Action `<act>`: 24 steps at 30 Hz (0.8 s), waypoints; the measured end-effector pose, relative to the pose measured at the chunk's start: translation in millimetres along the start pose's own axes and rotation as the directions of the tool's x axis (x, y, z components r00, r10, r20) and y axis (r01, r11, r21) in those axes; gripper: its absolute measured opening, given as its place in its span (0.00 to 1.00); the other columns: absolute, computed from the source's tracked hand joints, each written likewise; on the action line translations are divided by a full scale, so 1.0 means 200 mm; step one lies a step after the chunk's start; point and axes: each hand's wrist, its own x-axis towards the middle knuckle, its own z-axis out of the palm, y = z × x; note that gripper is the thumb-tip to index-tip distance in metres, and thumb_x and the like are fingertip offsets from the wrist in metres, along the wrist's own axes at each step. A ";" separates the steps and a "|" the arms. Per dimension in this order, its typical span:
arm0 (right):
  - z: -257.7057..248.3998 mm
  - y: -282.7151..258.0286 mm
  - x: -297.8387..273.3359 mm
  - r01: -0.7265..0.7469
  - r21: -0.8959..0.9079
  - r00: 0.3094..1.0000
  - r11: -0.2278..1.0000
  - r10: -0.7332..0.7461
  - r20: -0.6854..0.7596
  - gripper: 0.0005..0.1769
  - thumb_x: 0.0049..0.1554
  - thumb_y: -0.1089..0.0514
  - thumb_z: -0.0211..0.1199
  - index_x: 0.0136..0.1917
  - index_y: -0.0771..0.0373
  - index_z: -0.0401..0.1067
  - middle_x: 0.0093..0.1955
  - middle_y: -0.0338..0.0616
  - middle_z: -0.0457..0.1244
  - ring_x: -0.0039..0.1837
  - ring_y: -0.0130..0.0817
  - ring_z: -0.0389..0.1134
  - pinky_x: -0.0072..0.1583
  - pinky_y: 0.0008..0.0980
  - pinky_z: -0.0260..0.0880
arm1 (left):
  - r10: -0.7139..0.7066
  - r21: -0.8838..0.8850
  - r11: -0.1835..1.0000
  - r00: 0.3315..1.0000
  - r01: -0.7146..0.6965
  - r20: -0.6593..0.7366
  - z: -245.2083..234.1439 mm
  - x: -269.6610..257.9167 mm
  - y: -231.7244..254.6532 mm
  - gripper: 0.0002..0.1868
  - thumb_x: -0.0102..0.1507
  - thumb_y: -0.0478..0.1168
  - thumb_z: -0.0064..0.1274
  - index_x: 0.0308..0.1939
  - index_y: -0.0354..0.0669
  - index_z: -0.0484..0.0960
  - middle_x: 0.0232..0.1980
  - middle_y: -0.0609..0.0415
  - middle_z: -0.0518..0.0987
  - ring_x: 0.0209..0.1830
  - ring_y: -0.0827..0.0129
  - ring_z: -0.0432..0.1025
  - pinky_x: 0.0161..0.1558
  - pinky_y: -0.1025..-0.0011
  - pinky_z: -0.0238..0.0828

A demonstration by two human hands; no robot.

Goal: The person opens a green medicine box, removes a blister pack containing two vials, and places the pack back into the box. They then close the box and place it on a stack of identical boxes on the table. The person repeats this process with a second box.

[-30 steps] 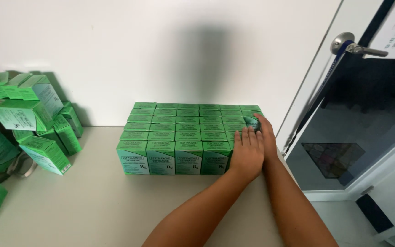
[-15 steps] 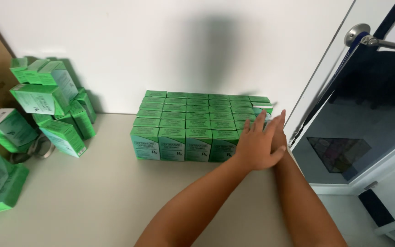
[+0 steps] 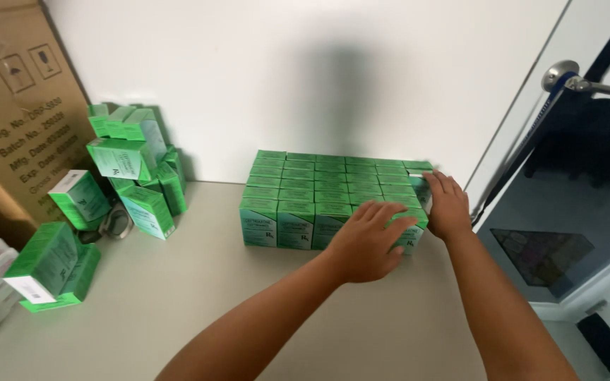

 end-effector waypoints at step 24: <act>0.15 0.00 0.12 0.284 0.171 0.885 0.943 -0.189 -0.425 0.17 0.62 0.63 0.64 0.64 0.55 0.76 0.66 0.40 0.68 0.72 0.41 0.68 0.75 0.41 0.66 | -0.251 -0.111 0.958 0.962 0.263 0.108 -0.30 -0.69 -0.14 0.19 0.57 0.32 0.58 0.53 0.42 0.79 0.60 0.43 0.74 0.63 0.48 0.69 0.62 0.54 0.66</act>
